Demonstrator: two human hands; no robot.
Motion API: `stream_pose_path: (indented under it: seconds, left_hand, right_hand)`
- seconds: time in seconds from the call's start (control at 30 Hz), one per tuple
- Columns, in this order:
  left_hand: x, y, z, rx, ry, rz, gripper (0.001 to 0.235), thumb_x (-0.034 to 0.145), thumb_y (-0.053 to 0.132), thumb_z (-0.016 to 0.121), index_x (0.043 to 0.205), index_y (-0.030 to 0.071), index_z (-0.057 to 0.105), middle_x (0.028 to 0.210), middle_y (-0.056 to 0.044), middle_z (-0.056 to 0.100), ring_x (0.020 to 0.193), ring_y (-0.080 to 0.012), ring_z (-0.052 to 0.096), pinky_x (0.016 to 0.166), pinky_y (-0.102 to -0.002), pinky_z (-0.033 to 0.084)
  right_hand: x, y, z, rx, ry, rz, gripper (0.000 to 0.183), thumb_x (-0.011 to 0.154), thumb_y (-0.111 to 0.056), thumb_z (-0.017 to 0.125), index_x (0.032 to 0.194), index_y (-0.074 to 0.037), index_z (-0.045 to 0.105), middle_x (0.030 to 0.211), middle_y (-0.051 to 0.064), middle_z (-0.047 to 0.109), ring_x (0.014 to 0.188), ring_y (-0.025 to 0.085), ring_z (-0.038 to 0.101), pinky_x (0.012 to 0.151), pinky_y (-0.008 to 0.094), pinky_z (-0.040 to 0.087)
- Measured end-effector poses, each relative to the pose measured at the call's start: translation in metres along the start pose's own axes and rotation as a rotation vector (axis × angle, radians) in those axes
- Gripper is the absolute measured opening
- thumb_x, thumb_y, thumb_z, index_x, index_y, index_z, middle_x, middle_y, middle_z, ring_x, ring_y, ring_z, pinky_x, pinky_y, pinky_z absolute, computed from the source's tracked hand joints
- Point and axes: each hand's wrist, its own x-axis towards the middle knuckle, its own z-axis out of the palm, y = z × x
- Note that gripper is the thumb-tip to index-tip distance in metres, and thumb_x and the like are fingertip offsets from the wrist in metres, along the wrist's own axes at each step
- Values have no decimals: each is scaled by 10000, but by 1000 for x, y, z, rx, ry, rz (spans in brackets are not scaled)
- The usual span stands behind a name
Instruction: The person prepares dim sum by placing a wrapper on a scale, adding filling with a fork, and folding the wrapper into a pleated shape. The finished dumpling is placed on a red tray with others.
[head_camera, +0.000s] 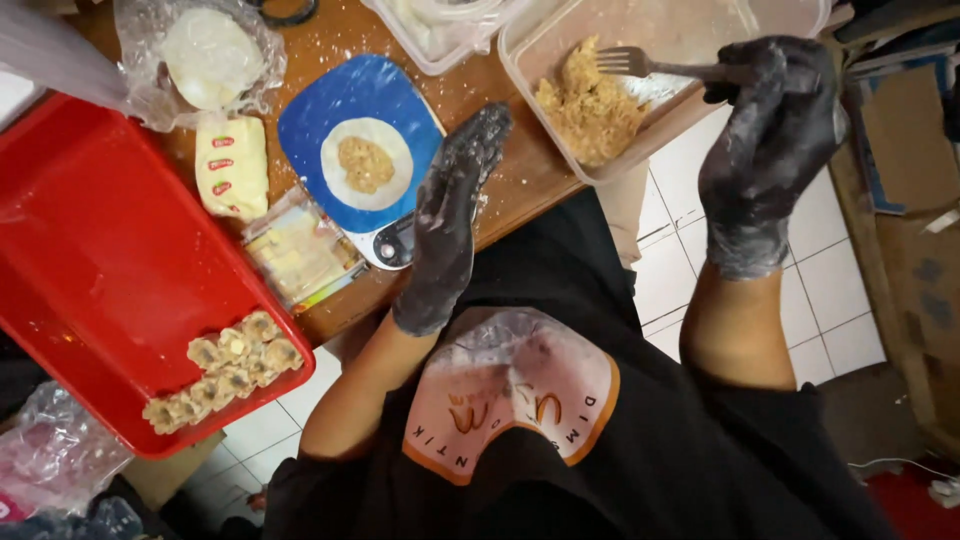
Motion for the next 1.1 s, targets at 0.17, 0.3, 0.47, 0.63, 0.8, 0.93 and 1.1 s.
stream_pose_path:
  seconds: [0.17, 0.3, 0.47, 0.63, 0.8, 0.93, 1.1]
  left_hand:
    - [-13, -43, -21, 220, 226, -90, 346, 1032, 161, 492, 1342, 8, 520, 1386, -156, 549, 1312, -263, 510, 1136, -374, 424]
    - [-8, -21, 0, 164, 45, -58, 329, 1068, 161, 452, 1352, 20, 535, 1413, -138, 542, 1346, -258, 503, 1186, -383, 404]
    - [-20, -55, -18, 169, 271, -236, 390, 983, 166, 543, 1338, 4, 526, 1342, -156, 588, 1268, -249, 546, 1092, -349, 453]
    - [-17, -57, -20, 38, 124, -125, 304, 1034, 113, 513, 1318, 9, 544, 1359, -148, 571, 1296, -257, 527, 1132, -363, 437]
    - [-29, -93, -50, 232, 171, -53, 393, 1015, 124, 553, 1384, 6, 484, 1427, -173, 505, 1355, -278, 477, 1130, -376, 447]
    - [-14, -44, -17, 83, 162, -168, 450, 1017, 176, 506, 1419, -12, 429, 1444, -164, 491, 1375, -278, 449, 1168, -377, 395]
    - [-11, -35, -16, 158, 151, -117, 308, 1042, 148, 489, 1320, 38, 562, 1381, -132, 562, 1308, -253, 518, 1136, -369, 421]
  right_hand:
    - [0, 12, -6, 173, -268, -2, 326, 1102, 60, 372, 940, 222, 604, 979, 341, 629, 844, 418, 663, 745, 457, 548]
    - [-6, 24, 2, 166, -310, -77, 369, 1141, -67, 361, 990, 196, 572, 961, 310, 629, 802, 406, 690, 717, 449, 552]
    - [-8, 29, 0, 171, -159, -75, 341, 1124, -15, 349, 966, 191, 569, 917, 325, 618, 836, 465, 639, 754, 502, 512]
    - [-11, 36, 10, 236, -186, -40, 294, 1094, 25, 341, 949, 168, 553, 896, 323, 620, 743, 409, 652, 678, 452, 545]
    - [-7, 33, 11, 183, -109, -31, 259, 1113, -19, 337, 994, 153, 490, 907, 331, 582, 744, 432, 636, 679, 475, 535]
    - [-7, 33, 14, 216, -128, 47, 265, 1123, -38, 346, 981, 137, 487, 898, 309, 584, 770, 417, 635, 719, 461, 518]
    - [-4, 40, 21, 93, -118, 91, 300, 1157, -86, 338, 948, 87, 465, 860, 248, 586, 788, 392, 646, 746, 456, 498]
